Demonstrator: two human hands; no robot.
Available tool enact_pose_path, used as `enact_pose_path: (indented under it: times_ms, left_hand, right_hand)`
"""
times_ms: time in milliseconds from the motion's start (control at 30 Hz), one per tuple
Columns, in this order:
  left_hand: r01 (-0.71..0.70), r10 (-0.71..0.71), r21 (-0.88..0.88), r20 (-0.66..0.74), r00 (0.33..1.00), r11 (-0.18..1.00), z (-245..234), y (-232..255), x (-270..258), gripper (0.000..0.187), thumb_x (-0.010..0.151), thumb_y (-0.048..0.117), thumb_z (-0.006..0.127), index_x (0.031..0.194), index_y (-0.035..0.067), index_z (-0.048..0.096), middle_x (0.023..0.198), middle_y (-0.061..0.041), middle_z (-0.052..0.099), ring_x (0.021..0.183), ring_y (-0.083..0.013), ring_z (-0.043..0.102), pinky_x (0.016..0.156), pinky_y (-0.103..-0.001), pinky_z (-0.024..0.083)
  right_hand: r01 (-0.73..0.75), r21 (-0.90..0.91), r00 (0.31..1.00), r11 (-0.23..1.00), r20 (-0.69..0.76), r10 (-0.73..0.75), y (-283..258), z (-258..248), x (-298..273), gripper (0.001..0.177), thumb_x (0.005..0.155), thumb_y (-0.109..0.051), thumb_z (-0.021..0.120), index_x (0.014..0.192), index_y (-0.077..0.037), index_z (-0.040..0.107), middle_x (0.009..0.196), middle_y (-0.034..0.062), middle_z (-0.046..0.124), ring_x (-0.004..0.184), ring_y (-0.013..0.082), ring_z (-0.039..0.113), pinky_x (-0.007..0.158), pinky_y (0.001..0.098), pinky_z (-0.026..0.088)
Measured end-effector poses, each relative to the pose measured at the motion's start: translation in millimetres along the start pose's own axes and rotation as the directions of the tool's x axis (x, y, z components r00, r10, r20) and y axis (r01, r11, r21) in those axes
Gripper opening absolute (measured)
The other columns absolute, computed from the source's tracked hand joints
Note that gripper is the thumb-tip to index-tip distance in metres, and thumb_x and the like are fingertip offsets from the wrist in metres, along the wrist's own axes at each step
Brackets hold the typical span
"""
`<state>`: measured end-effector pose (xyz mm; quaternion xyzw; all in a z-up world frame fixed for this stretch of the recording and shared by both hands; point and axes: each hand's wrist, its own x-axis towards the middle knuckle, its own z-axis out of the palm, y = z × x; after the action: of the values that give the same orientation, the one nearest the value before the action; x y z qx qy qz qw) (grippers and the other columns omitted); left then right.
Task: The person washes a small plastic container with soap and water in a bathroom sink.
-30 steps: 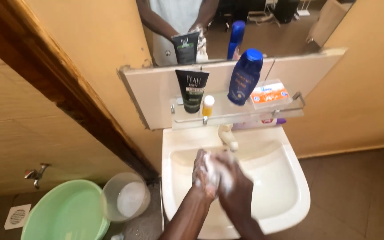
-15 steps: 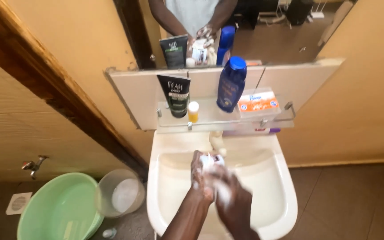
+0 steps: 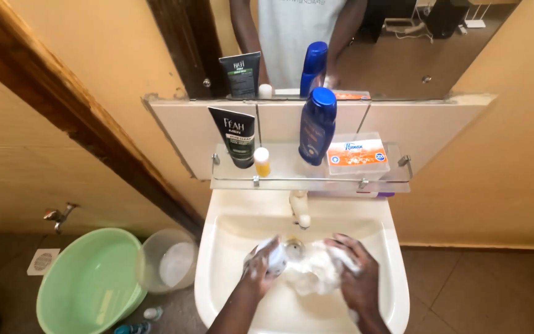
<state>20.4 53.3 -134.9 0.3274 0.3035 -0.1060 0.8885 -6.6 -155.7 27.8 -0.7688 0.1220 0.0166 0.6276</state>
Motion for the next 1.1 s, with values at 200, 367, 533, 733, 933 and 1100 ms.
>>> enact_pose_path:
  times_ms: [200,367,533,733,933,1100]
  left_hand:
    - [-0.022,0.143,0.522,-0.192,0.971,0.853,-40,-38,31,0.057,0.084,0.018,0.081,0.135,0.01,0.058,0.112,-0.009,0.072,0.106,-0.0246,0.068,0.092,-0.04,0.056]
    - [-0.447,0.746,0.89,0.357,0.562,-0.09,-85,-76,62,0.035,0.087,0.028,0.071,0.115,0.009,0.063,0.109,-0.009,0.074,0.106,-0.026,0.069,0.094,-0.042,0.055]
    - [-0.644,0.578,0.754,0.584,0.57,-0.128,54,-15,-38,0.04,0.081,0.039,0.079,0.103,0.006,0.07,0.103,-0.011,0.075,0.104,-0.0277,0.071,0.093,-0.042,0.054]
    - [-0.659,0.425,0.749,0.574,0.7,0.074,118,1,-125,0.043,0.092,0.046,0.078,0.094,0.003,0.08,0.091,-0.013,0.078,0.095,-0.0233,0.068,0.086,-0.035,0.053]
    - [-0.492,0.433,0.62,0.258,0.864,0.612,99,21,-111,0.036,0.096,0.034,0.065,0.108,0.002,0.076,0.095,-0.004,0.08,0.091,-0.0088,0.07,0.084,-0.021,0.054]
    - [-0.533,0.524,0.53,0.185,0.831,0.659,91,62,-114,0.037,0.098,0.035,0.066,0.107,0.0,0.072,0.086,0.0,0.062,0.08,-0.0095,0.054,0.073,-0.023,0.046]
  right_hand:
    - [-0.081,0.437,0.996,0.896,0.012,0.084,40,-42,32,0.038,0.087,0.008,0.062,0.125,0.008,0.058,0.127,0.0182,0.067,0.119,0.0228,0.069,0.1,0.0343,0.052]
    - [-0.177,0.527,0.984,0.832,0.069,0.165,30,-61,41,0.041,0.088,0.002,0.064,0.129,0.004,0.058,0.128,0.0181,0.066,0.118,0.0241,0.065,0.102,0.0358,0.053]
    - [-0.245,0.569,0.969,0.785,0.139,0.203,11,-59,46,0.041,0.089,-0.005,0.063,0.129,0.0,0.058,0.128,0.0138,0.067,0.116,0.0219,0.066,0.098,0.0372,0.054]
    - [-0.156,0.761,0.987,0.629,0.089,0.137,67,-47,71,0.039,0.089,-0.006,0.065,0.128,-0.001,0.058,0.123,0.0116,0.066,0.114,0.0209,0.067,0.101,0.0361,0.056]
    - [-0.162,0.631,0.986,0.759,0.08,0.144,36,-60,59,0.036,0.096,-0.01,0.064,0.13,-0.003,0.058,0.11,0.0077,0.066,0.101,0.0163,0.066,0.092,0.0304,0.056]
    - [-0.081,0.601,0.988,0.795,0.155,-0.016,106,-99,95,0.042,0.111,-0.025,0.063,0.146,-0.001,0.065,0.092,-0.0013,0.048,0.07,0.0128,0.046,0.058,0.0294,0.038]
